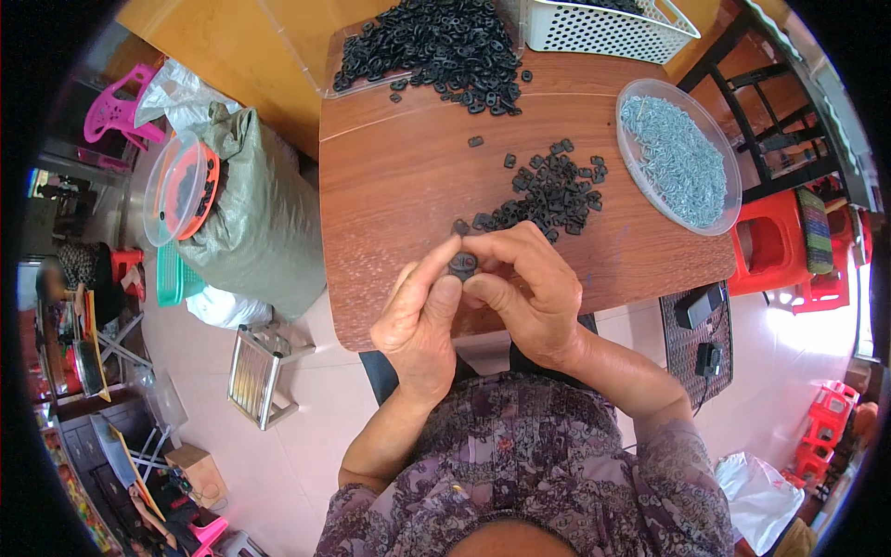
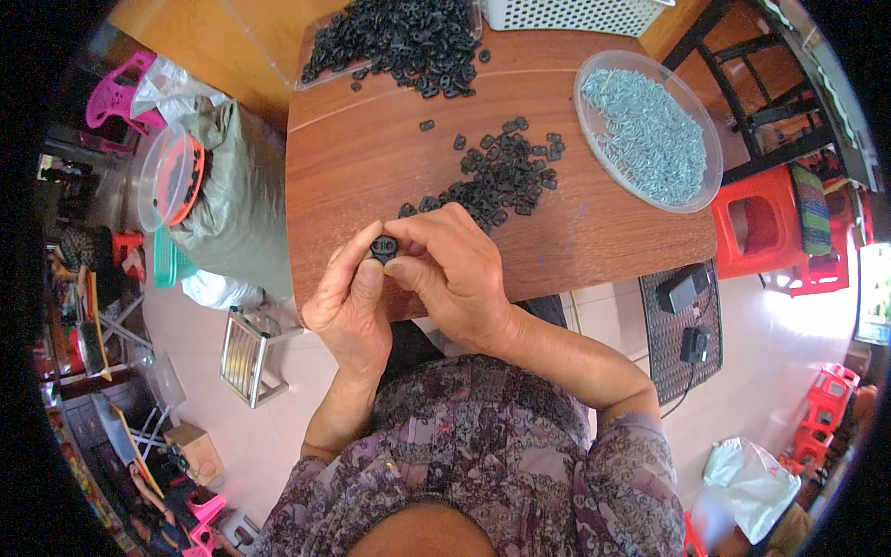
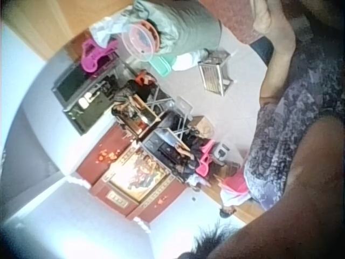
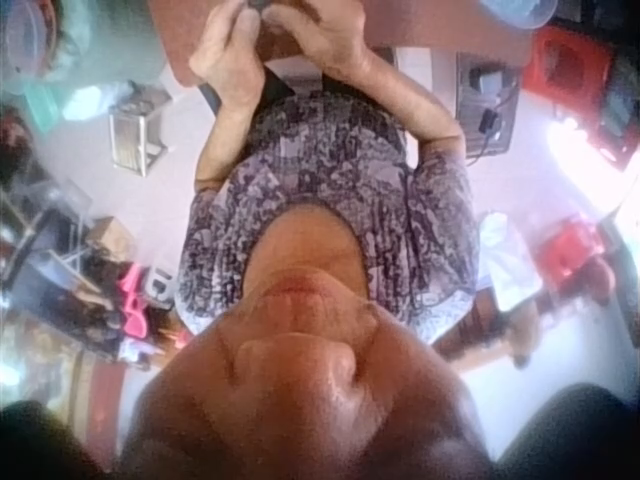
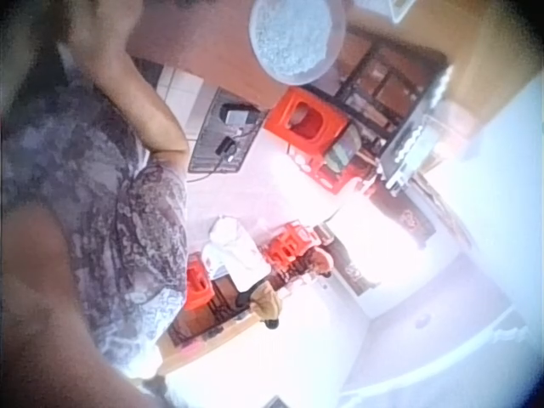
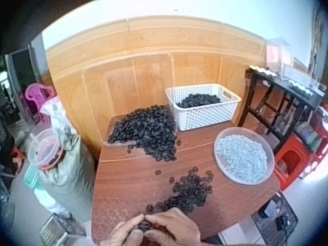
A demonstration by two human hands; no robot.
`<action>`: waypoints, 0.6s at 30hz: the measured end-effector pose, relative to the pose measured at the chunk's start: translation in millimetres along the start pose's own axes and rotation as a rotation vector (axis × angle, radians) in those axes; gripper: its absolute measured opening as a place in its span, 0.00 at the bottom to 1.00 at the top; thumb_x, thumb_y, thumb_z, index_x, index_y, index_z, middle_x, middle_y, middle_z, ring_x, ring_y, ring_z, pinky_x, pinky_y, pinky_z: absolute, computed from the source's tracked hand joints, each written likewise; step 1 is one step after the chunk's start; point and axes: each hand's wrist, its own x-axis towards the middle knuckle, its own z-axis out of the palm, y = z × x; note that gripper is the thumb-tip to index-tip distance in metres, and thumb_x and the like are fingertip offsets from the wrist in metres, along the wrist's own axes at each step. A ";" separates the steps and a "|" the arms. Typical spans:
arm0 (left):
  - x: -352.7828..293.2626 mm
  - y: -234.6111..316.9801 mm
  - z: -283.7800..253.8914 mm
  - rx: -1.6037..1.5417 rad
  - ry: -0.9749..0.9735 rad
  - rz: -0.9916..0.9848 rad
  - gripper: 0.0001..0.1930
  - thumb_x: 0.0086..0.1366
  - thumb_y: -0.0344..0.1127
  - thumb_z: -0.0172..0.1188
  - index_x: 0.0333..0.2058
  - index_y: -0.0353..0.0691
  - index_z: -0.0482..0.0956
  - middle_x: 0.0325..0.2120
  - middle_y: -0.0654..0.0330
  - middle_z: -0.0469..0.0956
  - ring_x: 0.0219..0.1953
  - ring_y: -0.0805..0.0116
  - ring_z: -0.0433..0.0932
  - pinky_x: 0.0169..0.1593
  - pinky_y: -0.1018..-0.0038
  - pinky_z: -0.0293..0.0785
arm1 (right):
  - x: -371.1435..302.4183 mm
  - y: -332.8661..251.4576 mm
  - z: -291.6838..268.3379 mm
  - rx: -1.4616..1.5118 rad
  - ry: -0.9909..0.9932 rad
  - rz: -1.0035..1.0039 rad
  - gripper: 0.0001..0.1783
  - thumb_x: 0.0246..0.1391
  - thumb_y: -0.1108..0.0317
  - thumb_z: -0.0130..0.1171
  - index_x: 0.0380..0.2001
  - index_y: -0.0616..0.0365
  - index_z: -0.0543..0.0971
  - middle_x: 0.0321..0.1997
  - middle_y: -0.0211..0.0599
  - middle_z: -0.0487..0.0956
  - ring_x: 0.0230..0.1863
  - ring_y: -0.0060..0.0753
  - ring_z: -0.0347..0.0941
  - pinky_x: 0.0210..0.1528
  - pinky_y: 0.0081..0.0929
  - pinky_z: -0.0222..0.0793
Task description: The person sorts black plastic rings and small silver components into separate piles on a wooden table by hand.
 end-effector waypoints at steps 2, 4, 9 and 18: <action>0.0 0.8 0.5 0.010 -0.013 -0.002 0.16 0.61 0.31 0.59 0.45 0.27 0.76 0.39 0.58 0.76 0.40 0.73 0.72 0.47 0.79 0.68 | -0.7 3.7 -0.2 -0.021 0.002 -0.072 0.15 0.44 0.78 0.62 0.39 0.66 0.77 0.32 0.38 0.77 0.29 0.29 0.68 0.29 0.24 0.65; -0.2 -0.7 0.6 0.010 -0.011 0.029 0.16 0.61 0.30 0.59 0.45 0.27 0.76 0.38 0.58 0.76 0.40 0.74 0.72 0.46 0.80 0.68 | 0.6 6.0 0.2 -0.038 0.013 -0.115 0.16 0.44 0.78 0.62 0.39 0.66 0.77 0.31 0.39 0.77 0.28 0.30 0.68 0.29 0.24 0.65; -2.0 -7.5 -0.4 0.065 0.032 0.064 0.15 0.61 0.31 0.59 0.44 0.27 0.76 0.37 0.58 0.76 0.38 0.74 0.73 0.45 0.79 0.68 | 1.0 5.3 4.4 -0.066 0.052 -0.185 0.16 0.42 0.77 0.63 0.38 0.67 0.77 0.28 0.40 0.76 0.28 0.34 0.69 0.29 0.26 0.65; -6.6 -26.5 1.4 0.060 0.092 0.097 0.11 0.64 0.29 0.55 0.42 0.27 0.75 0.36 0.57 0.76 0.36 0.75 0.73 0.41 0.79 0.71 | -0.2 11.1 9.6 -0.102 0.102 -0.221 0.15 0.40 0.79 0.60 0.35 0.64 0.76 0.29 0.43 0.75 0.28 0.44 0.70 0.28 0.32 0.67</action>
